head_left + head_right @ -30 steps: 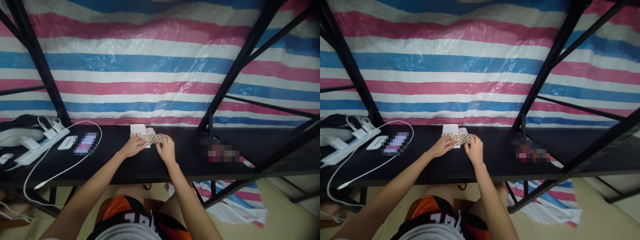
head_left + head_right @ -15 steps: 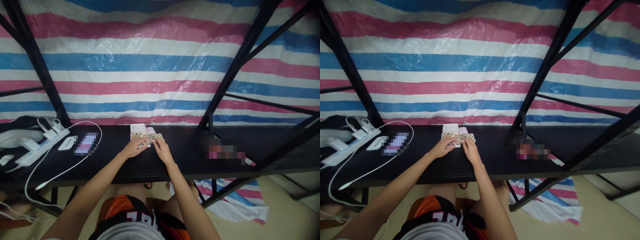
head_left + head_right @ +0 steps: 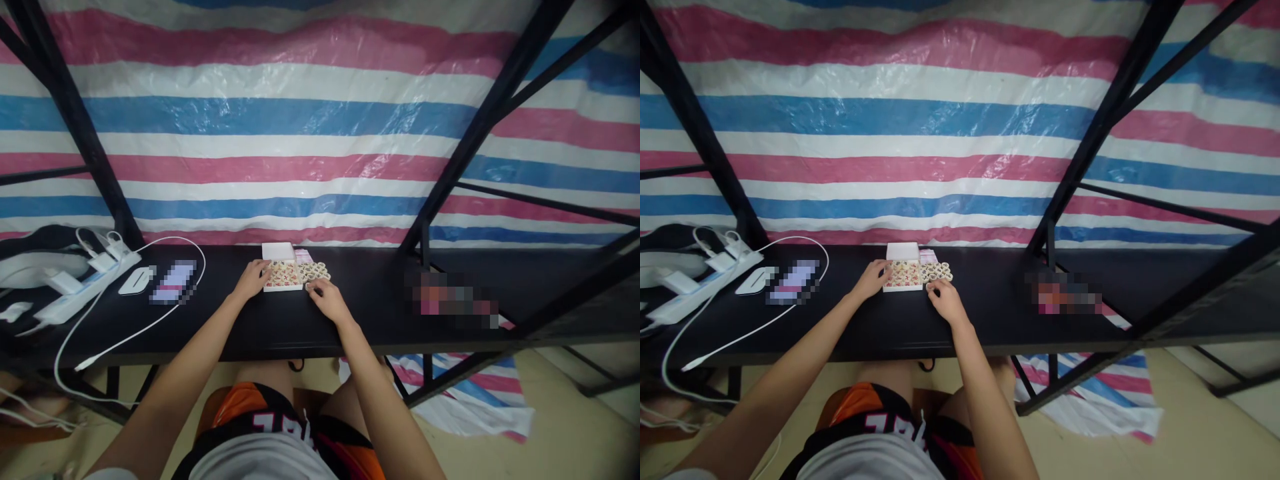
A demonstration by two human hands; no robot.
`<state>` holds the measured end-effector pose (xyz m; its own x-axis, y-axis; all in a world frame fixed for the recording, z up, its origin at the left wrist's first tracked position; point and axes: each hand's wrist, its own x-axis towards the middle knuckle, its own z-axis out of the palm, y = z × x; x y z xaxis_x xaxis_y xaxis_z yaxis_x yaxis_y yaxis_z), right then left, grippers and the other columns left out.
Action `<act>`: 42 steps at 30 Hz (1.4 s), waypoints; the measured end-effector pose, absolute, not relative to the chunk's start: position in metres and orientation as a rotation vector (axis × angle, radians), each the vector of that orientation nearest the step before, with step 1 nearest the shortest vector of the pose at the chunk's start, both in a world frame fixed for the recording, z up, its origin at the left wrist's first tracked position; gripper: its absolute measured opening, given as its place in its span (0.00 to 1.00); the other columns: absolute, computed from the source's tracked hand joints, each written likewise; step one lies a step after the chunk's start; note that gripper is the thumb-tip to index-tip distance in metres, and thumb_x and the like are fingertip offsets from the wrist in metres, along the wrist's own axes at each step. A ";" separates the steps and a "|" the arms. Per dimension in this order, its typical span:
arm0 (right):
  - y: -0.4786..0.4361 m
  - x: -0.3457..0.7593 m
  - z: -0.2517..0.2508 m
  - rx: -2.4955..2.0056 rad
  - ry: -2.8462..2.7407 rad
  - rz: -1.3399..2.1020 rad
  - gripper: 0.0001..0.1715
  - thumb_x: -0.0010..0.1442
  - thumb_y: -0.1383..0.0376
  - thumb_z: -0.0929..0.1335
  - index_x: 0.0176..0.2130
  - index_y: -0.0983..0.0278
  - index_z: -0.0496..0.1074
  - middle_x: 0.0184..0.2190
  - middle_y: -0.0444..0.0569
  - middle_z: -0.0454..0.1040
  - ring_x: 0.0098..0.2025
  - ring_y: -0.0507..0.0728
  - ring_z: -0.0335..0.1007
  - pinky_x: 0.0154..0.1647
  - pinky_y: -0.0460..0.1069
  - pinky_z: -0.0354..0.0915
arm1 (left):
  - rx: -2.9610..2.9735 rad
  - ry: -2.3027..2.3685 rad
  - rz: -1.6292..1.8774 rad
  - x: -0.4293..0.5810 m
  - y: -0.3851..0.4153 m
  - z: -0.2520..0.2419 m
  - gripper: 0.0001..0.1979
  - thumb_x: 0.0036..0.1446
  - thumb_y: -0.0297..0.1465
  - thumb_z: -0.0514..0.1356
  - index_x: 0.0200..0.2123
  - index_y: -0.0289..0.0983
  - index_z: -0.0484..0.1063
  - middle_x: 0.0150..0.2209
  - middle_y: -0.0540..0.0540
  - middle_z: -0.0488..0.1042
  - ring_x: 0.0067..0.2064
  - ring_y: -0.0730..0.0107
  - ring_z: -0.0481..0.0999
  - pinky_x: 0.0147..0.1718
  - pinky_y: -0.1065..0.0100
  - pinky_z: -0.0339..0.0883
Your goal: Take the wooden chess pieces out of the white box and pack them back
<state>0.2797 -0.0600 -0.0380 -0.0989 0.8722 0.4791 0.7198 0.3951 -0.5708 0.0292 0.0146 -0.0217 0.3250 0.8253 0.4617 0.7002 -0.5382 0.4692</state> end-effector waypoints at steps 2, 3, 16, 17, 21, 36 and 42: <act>-0.061 0.280 -0.037 -1.350 -1.872 0.242 0.13 0.57 0.69 0.61 0.36 0.62 0.74 0.40 0.49 0.74 0.45 0.54 0.70 0.49 0.50 0.64 | 2.421 1.376 0.970 0.029 0.017 -0.023 0.20 0.62 0.39 0.50 0.52 0.37 0.71 0.52 0.41 0.69 0.53 0.58 0.66 0.55 0.57 0.59; -0.062 0.280 -0.036 -1.343 -1.875 0.243 0.14 0.57 0.70 0.60 0.37 0.62 0.74 0.41 0.49 0.75 0.45 0.54 0.70 0.50 0.50 0.63 | 2.436 1.363 0.941 0.029 0.017 -0.023 0.20 0.62 0.40 0.50 0.51 0.37 0.72 0.53 0.40 0.69 0.54 0.57 0.66 0.56 0.57 0.58; -0.062 0.278 -0.035 -1.294 -1.899 0.303 0.17 0.56 0.71 0.60 0.37 0.61 0.76 0.44 0.48 0.74 0.49 0.54 0.69 0.56 0.51 0.61 | 2.399 1.475 0.817 0.029 0.015 -0.023 0.23 0.62 0.44 0.49 0.52 0.40 0.72 0.59 0.39 0.63 0.59 0.52 0.61 0.57 0.53 0.55; -0.062 0.279 -0.036 -1.291 -1.894 0.305 0.16 0.56 0.71 0.61 0.37 0.61 0.76 0.44 0.48 0.74 0.48 0.54 0.69 0.55 0.51 0.61 | 2.407 1.469 0.798 0.029 0.016 -0.023 0.23 0.62 0.44 0.48 0.52 0.40 0.72 0.58 0.39 0.63 0.59 0.52 0.61 0.57 0.53 0.55; -0.059 0.280 -0.040 -1.299 -1.871 0.316 0.14 0.56 0.69 0.62 0.37 0.61 0.76 0.45 0.49 0.74 0.49 0.56 0.69 0.53 0.53 0.64 | 2.425 1.473 0.750 0.029 0.016 -0.021 0.24 0.63 0.44 0.47 0.52 0.40 0.72 0.59 0.40 0.63 0.59 0.55 0.61 0.58 0.54 0.55; -0.060 0.281 -0.040 -1.300 -1.876 0.300 0.13 0.55 0.68 0.62 0.36 0.61 0.75 0.40 0.50 0.73 0.45 0.57 0.68 0.50 0.54 0.63 | 2.446 1.481 0.752 0.028 0.018 -0.024 0.25 0.62 0.47 0.47 0.51 0.40 0.73 0.56 0.41 0.64 0.56 0.55 0.63 0.56 0.55 0.58; -0.060 0.281 -0.040 -1.283 -1.877 0.316 0.14 0.55 0.69 0.62 0.37 0.61 0.75 0.41 0.49 0.73 0.45 0.57 0.69 0.50 0.54 0.63 | 2.445 1.448 0.770 0.027 0.019 -0.024 0.25 0.62 0.47 0.47 0.52 0.41 0.72 0.59 0.41 0.62 0.58 0.54 0.61 0.58 0.55 0.55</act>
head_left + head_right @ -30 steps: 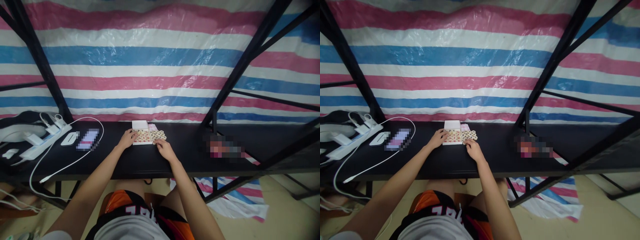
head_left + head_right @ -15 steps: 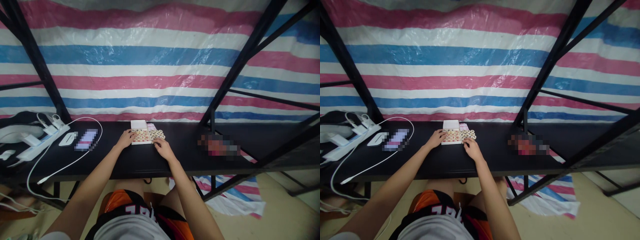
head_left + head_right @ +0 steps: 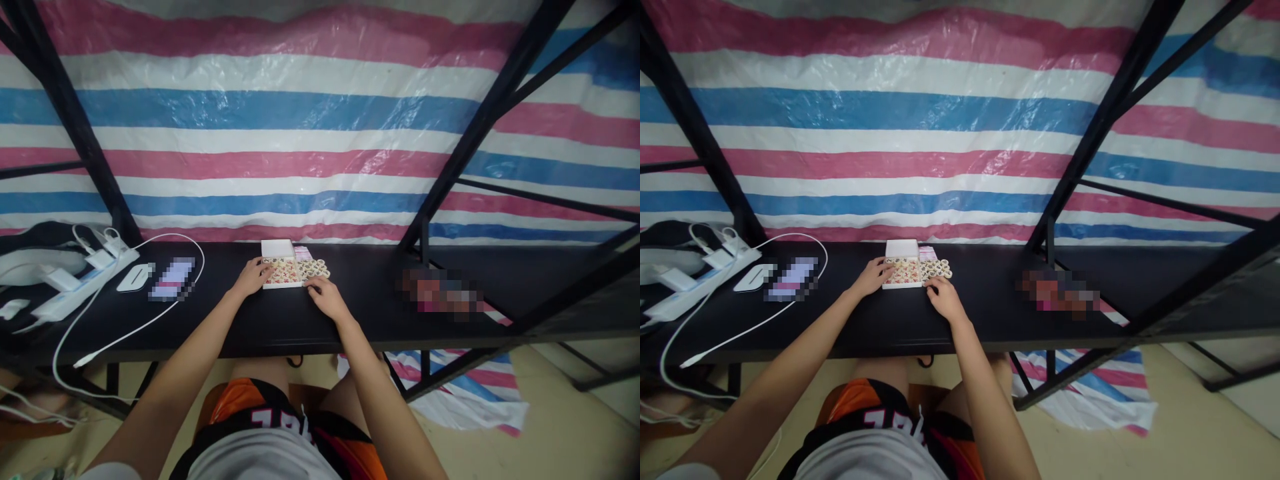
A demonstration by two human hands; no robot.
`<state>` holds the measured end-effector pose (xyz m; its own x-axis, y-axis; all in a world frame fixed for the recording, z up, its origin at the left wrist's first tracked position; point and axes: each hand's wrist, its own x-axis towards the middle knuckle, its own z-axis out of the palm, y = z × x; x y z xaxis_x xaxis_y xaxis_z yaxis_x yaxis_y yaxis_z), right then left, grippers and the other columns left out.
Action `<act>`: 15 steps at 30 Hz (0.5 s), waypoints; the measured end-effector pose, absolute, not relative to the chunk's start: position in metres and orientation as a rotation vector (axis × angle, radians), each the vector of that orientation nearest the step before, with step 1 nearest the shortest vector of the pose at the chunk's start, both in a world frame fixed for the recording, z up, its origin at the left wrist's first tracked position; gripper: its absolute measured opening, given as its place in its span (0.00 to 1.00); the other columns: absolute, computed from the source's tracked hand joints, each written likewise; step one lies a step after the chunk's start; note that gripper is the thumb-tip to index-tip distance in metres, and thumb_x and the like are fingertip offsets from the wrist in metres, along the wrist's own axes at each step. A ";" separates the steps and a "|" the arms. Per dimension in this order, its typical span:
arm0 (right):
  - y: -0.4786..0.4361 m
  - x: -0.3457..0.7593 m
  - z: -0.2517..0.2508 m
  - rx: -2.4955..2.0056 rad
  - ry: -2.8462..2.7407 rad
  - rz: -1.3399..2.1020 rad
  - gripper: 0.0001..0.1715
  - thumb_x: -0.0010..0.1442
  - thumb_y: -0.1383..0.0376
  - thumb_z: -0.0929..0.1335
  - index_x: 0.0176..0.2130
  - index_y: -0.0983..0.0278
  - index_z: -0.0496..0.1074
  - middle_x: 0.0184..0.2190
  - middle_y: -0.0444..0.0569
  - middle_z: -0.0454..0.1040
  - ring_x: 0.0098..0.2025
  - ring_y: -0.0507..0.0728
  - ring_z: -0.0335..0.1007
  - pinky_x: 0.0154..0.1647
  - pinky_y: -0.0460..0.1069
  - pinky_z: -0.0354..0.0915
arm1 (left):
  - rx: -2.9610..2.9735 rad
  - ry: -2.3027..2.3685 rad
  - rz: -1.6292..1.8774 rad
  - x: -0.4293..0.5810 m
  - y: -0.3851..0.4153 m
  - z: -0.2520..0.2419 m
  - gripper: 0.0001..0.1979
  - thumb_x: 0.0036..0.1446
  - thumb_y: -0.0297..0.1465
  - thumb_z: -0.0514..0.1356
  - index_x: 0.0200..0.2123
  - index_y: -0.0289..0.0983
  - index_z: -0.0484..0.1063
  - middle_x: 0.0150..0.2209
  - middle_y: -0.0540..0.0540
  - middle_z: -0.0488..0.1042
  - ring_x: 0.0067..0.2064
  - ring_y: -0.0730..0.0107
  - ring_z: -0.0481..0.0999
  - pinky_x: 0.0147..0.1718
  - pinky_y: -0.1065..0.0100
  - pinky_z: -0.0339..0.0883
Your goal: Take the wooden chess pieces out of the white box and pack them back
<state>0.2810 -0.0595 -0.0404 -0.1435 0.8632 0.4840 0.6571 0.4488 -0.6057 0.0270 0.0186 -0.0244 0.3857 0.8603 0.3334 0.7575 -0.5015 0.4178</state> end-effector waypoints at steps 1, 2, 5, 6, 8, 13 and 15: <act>-0.059 0.281 -0.041 -1.279 -1.880 0.313 0.14 0.55 0.69 0.62 0.37 0.60 0.75 0.41 0.49 0.73 0.46 0.56 0.69 0.50 0.54 0.63 | 2.440 1.439 0.770 0.027 0.019 -0.025 0.25 0.62 0.47 0.47 0.53 0.40 0.71 0.60 0.41 0.61 0.60 0.54 0.59 0.59 0.55 0.53; -0.059 0.282 -0.041 -1.274 -1.883 0.309 0.14 0.55 0.69 0.62 0.37 0.60 0.75 0.42 0.49 0.73 0.46 0.56 0.68 0.51 0.53 0.63 | 2.430 1.433 0.767 0.027 0.020 -0.025 0.26 0.62 0.47 0.47 0.53 0.40 0.71 0.60 0.41 0.60 0.61 0.54 0.58 0.60 0.55 0.52; -0.058 0.283 -0.043 -1.265 -1.891 0.300 0.14 0.56 0.69 0.62 0.38 0.60 0.75 0.42 0.49 0.73 0.47 0.56 0.68 0.53 0.53 0.62 | 2.405 1.416 0.749 0.027 0.021 -0.026 0.27 0.62 0.48 0.46 0.54 0.40 0.70 0.61 0.42 0.61 0.63 0.55 0.55 0.61 0.56 0.48; -0.058 0.283 -0.043 -1.268 -1.889 0.298 0.14 0.56 0.69 0.62 0.38 0.60 0.75 0.43 0.49 0.73 0.47 0.56 0.69 0.53 0.53 0.62 | 2.401 1.409 0.740 0.027 0.021 -0.026 0.27 0.63 0.48 0.45 0.55 0.40 0.69 0.61 0.42 0.62 0.64 0.55 0.54 0.62 0.56 0.48; -0.058 0.283 -0.043 -1.278 -1.882 0.295 0.14 0.56 0.69 0.62 0.37 0.60 0.75 0.43 0.49 0.74 0.47 0.56 0.69 0.53 0.53 0.62 | 2.400 1.398 0.724 0.027 0.021 -0.026 0.27 0.63 0.48 0.44 0.55 0.40 0.69 0.60 0.43 0.63 0.64 0.55 0.54 0.62 0.56 0.47; -0.059 0.282 -0.042 -1.298 -1.875 0.306 0.14 0.56 0.68 0.62 0.38 0.60 0.74 0.43 0.49 0.73 0.47 0.56 0.68 0.52 0.53 0.62 | 2.397 1.392 0.732 0.026 0.023 -0.027 0.28 0.61 0.49 0.46 0.53 0.40 0.71 0.61 0.43 0.62 0.63 0.54 0.55 0.62 0.56 0.48; -0.059 0.282 -0.041 -1.322 -1.863 0.314 0.14 0.55 0.68 0.62 0.40 0.61 0.74 0.42 0.50 0.73 0.43 0.56 0.69 0.49 0.53 0.64 | 2.402 1.392 0.745 0.026 0.023 -0.027 0.27 0.61 0.49 0.47 0.52 0.40 0.72 0.60 0.43 0.63 0.62 0.55 0.57 0.62 0.57 0.49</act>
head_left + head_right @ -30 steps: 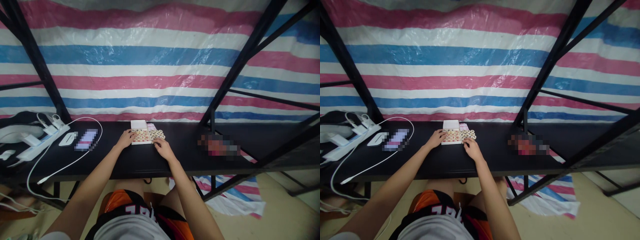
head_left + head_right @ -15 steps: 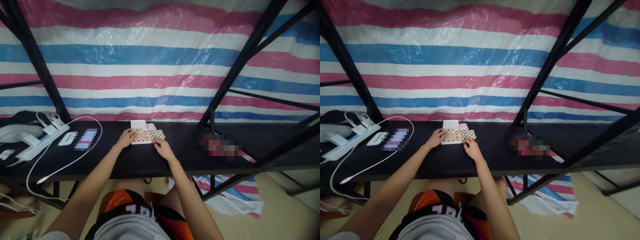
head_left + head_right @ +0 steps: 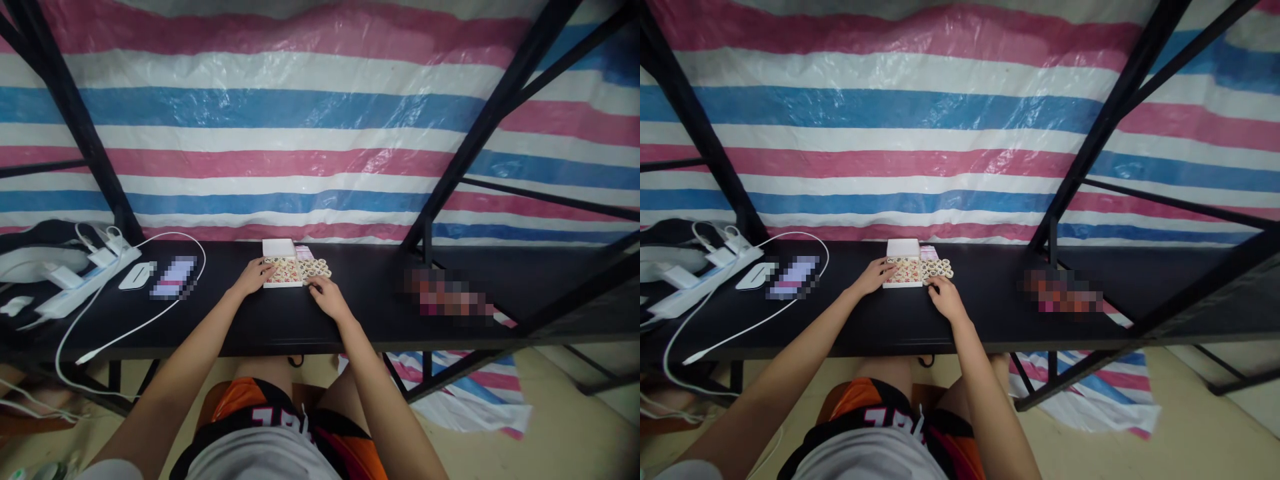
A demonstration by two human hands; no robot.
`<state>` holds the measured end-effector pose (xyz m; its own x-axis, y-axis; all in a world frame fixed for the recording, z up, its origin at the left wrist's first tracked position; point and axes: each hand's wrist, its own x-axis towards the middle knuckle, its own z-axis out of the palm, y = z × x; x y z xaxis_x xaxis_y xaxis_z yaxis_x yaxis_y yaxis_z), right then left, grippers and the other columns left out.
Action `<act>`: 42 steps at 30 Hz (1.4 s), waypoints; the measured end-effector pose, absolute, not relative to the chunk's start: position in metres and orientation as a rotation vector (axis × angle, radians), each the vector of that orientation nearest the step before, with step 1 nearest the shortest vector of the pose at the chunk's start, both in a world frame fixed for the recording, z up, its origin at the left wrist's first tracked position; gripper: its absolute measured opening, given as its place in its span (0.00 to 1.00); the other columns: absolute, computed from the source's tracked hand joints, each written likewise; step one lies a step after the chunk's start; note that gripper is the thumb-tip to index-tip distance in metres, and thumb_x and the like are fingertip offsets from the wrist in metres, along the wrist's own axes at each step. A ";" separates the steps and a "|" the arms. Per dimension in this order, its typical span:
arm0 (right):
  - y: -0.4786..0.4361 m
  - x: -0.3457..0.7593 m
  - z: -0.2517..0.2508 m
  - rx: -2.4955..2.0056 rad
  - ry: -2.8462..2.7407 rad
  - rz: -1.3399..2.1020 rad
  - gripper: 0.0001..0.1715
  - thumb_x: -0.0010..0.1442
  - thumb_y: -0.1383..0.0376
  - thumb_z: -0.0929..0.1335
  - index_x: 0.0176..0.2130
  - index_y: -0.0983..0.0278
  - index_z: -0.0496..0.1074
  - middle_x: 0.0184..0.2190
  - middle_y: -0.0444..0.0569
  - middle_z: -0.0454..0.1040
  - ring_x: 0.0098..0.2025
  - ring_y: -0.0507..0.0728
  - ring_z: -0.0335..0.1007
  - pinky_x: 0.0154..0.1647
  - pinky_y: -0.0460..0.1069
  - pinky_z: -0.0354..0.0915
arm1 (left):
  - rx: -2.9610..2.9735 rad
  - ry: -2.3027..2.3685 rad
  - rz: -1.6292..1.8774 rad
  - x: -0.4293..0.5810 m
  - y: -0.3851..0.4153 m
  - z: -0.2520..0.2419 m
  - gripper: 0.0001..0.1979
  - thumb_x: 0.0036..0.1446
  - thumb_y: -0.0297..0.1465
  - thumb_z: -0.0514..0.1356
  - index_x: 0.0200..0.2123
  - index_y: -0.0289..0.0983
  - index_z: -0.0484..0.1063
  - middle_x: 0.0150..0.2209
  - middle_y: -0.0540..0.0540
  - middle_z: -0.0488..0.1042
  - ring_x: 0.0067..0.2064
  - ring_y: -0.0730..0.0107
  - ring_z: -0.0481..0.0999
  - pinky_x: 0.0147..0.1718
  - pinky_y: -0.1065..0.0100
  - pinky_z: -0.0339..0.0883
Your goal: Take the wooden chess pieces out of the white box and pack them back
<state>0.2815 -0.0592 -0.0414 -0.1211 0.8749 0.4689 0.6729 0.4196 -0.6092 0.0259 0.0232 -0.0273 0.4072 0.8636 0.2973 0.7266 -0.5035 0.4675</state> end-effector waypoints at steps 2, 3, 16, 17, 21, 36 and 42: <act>-0.059 0.281 -0.041 -1.341 -1.850 0.317 0.15 0.55 0.68 0.62 0.41 0.62 0.73 0.42 0.50 0.72 0.40 0.55 0.69 0.46 0.53 0.65 | 2.416 1.378 0.761 0.026 0.023 -0.027 0.27 0.61 0.49 0.48 0.51 0.39 0.73 0.59 0.43 0.65 0.62 0.56 0.58 0.62 0.58 0.49; -0.059 0.281 -0.042 -1.345 -1.844 0.318 0.15 0.55 0.68 0.62 0.41 0.62 0.73 0.41 0.50 0.72 0.39 0.55 0.69 0.45 0.52 0.65 | 2.422 1.372 0.768 0.026 0.022 -0.027 0.27 0.61 0.49 0.48 0.51 0.38 0.73 0.58 0.43 0.65 0.62 0.56 0.58 0.62 0.58 0.50; -0.060 0.280 -0.041 -1.338 -1.835 0.340 0.14 0.55 0.68 0.62 0.40 0.62 0.72 0.40 0.50 0.71 0.38 0.55 0.69 0.44 0.52 0.65 | 2.436 1.392 0.656 0.024 0.029 -0.030 0.27 0.63 0.49 0.42 0.54 0.45 0.70 0.61 0.47 0.62 0.66 0.56 0.50 0.62 0.54 0.45; -0.060 0.280 -0.041 -1.336 -1.833 0.344 0.14 0.55 0.68 0.62 0.40 0.62 0.72 0.40 0.50 0.71 0.37 0.55 0.69 0.44 0.52 0.65 | 2.439 1.396 0.650 0.024 0.030 -0.030 0.27 0.63 0.49 0.42 0.54 0.45 0.70 0.61 0.47 0.62 0.66 0.56 0.50 0.62 0.53 0.46; -0.060 0.280 -0.041 -1.329 -1.830 0.349 0.14 0.54 0.68 0.62 0.40 0.62 0.72 0.40 0.49 0.71 0.37 0.55 0.69 0.44 0.52 0.65 | 2.447 1.428 0.668 0.024 0.028 -0.028 0.27 0.63 0.49 0.43 0.53 0.43 0.71 0.61 0.46 0.61 0.63 0.54 0.54 0.60 0.54 0.50; -0.059 0.281 -0.043 -1.332 -1.842 0.346 0.13 0.55 0.68 0.62 0.39 0.62 0.72 0.39 0.49 0.71 0.38 0.55 0.68 0.43 0.52 0.65 | 2.440 1.449 0.724 0.026 0.020 -0.022 0.28 0.62 0.49 0.44 0.53 0.41 0.71 0.58 0.41 0.61 0.59 0.54 0.60 0.59 0.54 0.53; -0.058 0.282 -0.044 -1.333 -1.844 0.343 0.13 0.55 0.68 0.62 0.39 0.61 0.73 0.39 0.49 0.71 0.38 0.55 0.68 0.43 0.51 0.65 | 2.399 1.446 0.707 0.028 0.023 -0.024 0.28 0.62 0.50 0.42 0.53 0.43 0.71 0.62 0.43 0.58 0.64 0.50 0.51 0.60 0.51 0.49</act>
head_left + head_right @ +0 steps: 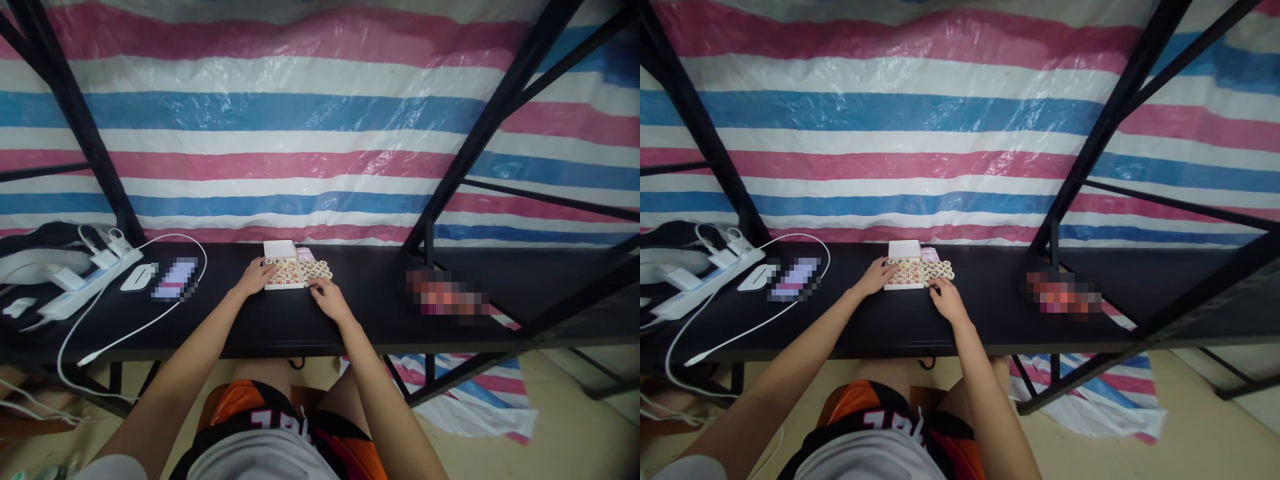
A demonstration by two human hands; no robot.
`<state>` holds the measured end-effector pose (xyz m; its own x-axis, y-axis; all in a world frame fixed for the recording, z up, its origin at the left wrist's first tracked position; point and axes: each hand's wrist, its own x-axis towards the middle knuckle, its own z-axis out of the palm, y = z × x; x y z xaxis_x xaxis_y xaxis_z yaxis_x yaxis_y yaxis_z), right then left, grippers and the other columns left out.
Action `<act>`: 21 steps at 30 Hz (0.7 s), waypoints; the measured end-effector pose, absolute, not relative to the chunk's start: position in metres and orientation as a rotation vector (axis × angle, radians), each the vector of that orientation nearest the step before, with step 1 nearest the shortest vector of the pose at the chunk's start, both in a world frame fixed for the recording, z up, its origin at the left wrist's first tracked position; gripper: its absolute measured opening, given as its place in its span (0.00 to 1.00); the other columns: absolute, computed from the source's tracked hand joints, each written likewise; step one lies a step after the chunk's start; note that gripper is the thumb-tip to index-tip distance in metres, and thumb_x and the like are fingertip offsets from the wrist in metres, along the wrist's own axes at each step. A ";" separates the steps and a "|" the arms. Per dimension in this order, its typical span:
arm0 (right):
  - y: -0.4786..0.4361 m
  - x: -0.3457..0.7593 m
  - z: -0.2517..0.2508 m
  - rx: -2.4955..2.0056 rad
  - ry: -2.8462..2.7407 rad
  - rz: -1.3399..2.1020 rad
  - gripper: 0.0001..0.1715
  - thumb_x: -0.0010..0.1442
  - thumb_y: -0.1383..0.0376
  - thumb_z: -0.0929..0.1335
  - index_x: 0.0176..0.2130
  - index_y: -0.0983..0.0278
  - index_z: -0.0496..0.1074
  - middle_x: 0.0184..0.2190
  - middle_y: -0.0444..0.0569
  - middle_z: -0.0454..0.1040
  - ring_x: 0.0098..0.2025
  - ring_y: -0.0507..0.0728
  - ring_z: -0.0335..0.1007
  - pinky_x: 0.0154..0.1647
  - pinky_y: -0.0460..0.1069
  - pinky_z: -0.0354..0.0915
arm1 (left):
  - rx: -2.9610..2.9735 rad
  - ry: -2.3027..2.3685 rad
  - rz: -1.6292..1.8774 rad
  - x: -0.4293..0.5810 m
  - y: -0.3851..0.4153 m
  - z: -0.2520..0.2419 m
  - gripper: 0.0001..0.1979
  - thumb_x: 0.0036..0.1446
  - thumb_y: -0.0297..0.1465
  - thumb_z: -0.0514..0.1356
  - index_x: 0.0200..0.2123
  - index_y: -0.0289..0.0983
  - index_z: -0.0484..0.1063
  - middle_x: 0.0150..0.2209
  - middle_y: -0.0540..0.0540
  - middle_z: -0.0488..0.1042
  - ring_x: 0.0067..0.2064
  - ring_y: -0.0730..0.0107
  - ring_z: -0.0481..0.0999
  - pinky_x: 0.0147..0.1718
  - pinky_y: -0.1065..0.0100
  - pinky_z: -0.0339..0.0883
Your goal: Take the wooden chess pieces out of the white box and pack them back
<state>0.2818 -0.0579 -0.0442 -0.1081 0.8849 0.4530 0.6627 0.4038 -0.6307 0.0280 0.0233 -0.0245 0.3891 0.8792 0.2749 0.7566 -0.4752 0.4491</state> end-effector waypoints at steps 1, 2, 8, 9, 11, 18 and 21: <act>-0.058 0.282 -0.044 -1.332 -1.842 0.339 0.13 0.55 0.68 0.62 0.39 0.61 0.73 0.39 0.49 0.71 0.38 0.55 0.68 0.43 0.52 0.65 | 2.393 1.446 0.693 0.028 0.024 -0.025 0.29 0.62 0.51 0.42 0.53 0.43 0.71 0.63 0.44 0.58 0.64 0.50 0.51 0.60 0.50 0.49; -0.058 0.282 -0.044 -1.332 -1.838 0.335 0.13 0.55 0.68 0.62 0.39 0.61 0.73 0.39 0.49 0.71 0.38 0.55 0.69 0.43 0.52 0.65 | 2.390 1.449 0.681 0.028 0.024 -0.025 0.29 0.62 0.51 0.42 0.54 0.44 0.71 0.63 0.44 0.58 0.65 0.49 0.50 0.60 0.50 0.49; -0.059 0.281 -0.043 -1.344 -1.837 0.336 0.13 0.55 0.67 0.62 0.39 0.62 0.73 0.38 0.49 0.72 0.37 0.55 0.69 0.43 0.52 0.65 | 2.408 1.475 0.665 0.028 0.024 -0.024 0.28 0.62 0.50 0.42 0.54 0.44 0.70 0.62 0.45 0.59 0.64 0.51 0.53 0.60 0.52 0.49; -0.059 0.281 -0.043 -1.345 -1.839 0.335 0.13 0.55 0.67 0.62 0.39 0.62 0.73 0.38 0.49 0.72 0.37 0.55 0.69 0.43 0.52 0.65 | 2.410 1.475 0.677 0.028 0.023 -0.023 0.28 0.62 0.50 0.42 0.54 0.44 0.70 0.61 0.44 0.60 0.63 0.52 0.54 0.60 0.52 0.50; -0.059 0.281 -0.042 -1.340 -1.843 0.333 0.13 0.56 0.67 0.62 0.39 0.62 0.73 0.39 0.49 0.72 0.37 0.55 0.68 0.44 0.52 0.65 | 2.410 1.468 0.701 0.028 0.023 -0.023 0.29 0.62 0.50 0.43 0.53 0.42 0.71 0.60 0.42 0.61 0.62 0.52 0.55 0.59 0.53 0.51; -0.059 0.281 -0.042 -1.339 -1.827 0.346 0.13 0.55 0.68 0.63 0.39 0.61 0.73 0.39 0.49 0.72 0.38 0.55 0.69 0.44 0.52 0.65 | 2.419 1.454 0.724 0.029 0.021 -0.023 0.29 0.62 0.50 0.43 0.53 0.40 0.72 0.61 0.41 0.59 0.62 0.51 0.54 0.59 0.53 0.51; -0.060 0.280 -0.042 -1.335 -1.835 0.336 0.12 0.55 0.68 0.63 0.39 0.61 0.73 0.39 0.49 0.72 0.37 0.55 0.69 0.45 0.52 0.65 | 2.424 1.459 0.742 0.028 0.019 -0.017 0.28 0.63 0.49 0.43 0.52 0.41 0.72 0.61 0.41 0.58 0.62 0.51 0.54 0.59 0.52 0.51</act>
<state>0.2803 -0.0596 -0.0417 -0.0989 0.8835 0.4579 0.6638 0.4014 -0.6311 0.0278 0.0192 -0.0172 0.3811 0.8717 0.3082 0.7627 -0.4848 0.4281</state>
